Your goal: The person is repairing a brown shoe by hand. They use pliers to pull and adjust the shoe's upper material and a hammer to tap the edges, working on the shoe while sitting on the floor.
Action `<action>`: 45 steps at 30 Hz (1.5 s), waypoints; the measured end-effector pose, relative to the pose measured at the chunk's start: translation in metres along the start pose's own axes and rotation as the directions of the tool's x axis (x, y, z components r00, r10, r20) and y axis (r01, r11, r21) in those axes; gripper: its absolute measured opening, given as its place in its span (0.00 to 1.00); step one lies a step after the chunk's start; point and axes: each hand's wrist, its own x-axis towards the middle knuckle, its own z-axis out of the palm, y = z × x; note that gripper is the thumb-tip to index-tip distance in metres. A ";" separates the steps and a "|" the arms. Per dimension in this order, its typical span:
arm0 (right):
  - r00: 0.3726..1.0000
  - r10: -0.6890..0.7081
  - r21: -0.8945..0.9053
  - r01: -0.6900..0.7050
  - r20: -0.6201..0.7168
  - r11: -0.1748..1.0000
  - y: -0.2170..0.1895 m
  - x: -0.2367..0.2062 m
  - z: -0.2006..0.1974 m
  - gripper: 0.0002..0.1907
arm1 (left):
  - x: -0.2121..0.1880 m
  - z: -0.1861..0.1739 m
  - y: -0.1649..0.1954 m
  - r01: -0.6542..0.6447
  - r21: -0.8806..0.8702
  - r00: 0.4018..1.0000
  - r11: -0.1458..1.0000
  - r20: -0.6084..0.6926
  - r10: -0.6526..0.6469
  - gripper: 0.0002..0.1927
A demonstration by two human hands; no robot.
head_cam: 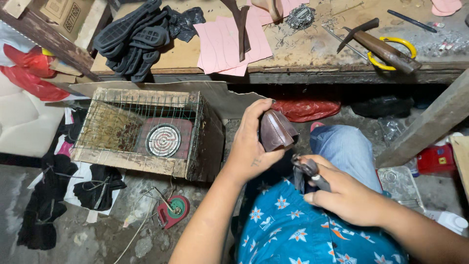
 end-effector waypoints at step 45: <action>0.472 0.882 -0.790 -0.544 -0.010 0.282 0.013 -0.036 -0.032 0.28 | -0.032 -0.004 0.002 0.200 -0.268 0.975 0.943 0.146 -0.165 0.60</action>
